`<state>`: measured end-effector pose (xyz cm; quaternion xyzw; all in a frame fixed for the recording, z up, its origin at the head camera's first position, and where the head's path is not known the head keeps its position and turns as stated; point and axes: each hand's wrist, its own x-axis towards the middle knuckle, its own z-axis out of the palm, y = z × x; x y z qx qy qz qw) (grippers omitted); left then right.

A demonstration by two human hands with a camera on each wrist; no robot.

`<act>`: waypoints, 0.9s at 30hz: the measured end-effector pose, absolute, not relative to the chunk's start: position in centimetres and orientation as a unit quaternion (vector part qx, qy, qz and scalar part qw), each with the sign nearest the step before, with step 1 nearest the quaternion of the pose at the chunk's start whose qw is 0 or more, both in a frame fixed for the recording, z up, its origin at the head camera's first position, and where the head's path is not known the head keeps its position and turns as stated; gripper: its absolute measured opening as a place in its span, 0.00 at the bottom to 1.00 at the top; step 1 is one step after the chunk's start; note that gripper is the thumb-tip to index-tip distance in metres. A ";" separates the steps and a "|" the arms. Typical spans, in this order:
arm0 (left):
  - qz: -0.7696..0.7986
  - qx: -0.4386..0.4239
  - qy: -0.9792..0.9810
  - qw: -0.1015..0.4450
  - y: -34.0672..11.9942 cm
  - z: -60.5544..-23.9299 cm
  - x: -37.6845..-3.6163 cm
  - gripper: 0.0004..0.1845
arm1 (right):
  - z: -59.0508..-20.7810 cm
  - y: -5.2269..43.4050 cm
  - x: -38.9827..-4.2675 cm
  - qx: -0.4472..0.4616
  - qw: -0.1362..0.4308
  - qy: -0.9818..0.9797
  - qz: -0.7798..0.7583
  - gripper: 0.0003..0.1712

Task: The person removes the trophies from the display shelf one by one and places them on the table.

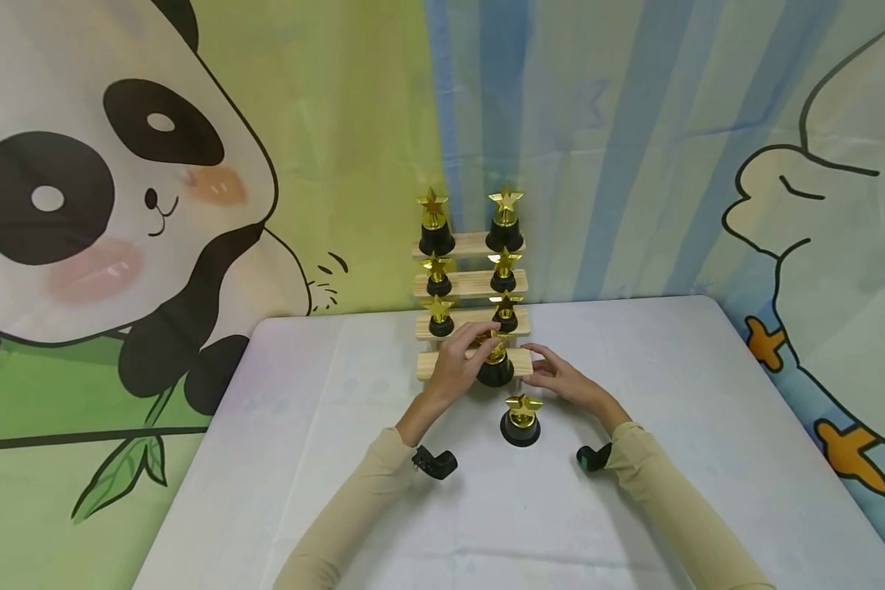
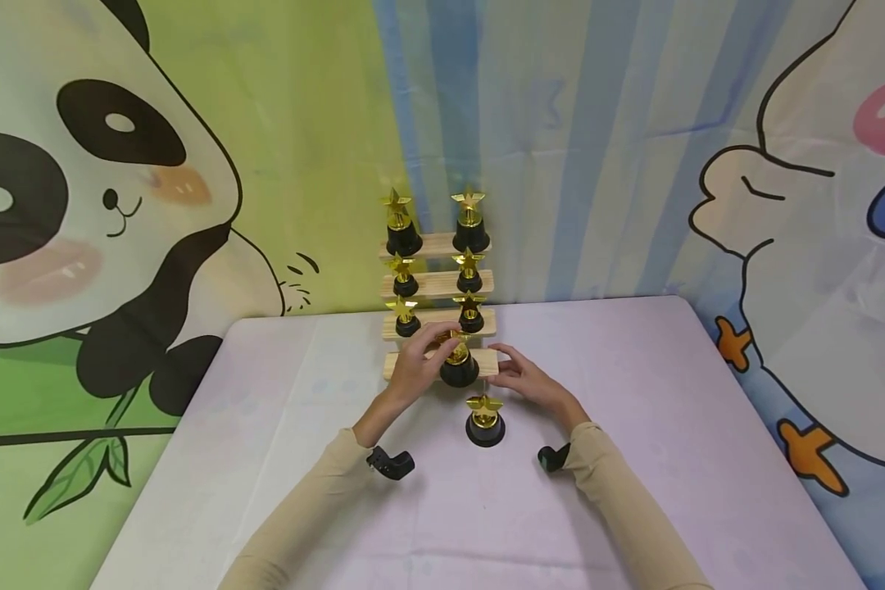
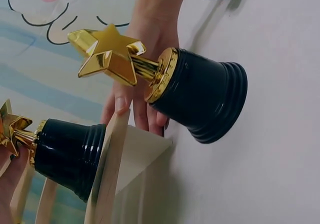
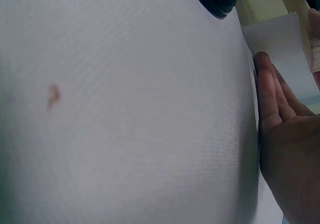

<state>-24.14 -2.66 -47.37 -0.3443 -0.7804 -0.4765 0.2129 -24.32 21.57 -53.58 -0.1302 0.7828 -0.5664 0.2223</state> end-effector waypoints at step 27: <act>-0.476 -0.333 -0.775 0.249 -5.8 -47.1 -23.1 0.13 | -53.6 21.6 -24.3 -0.146 0.219 0.776 -0.573 0.41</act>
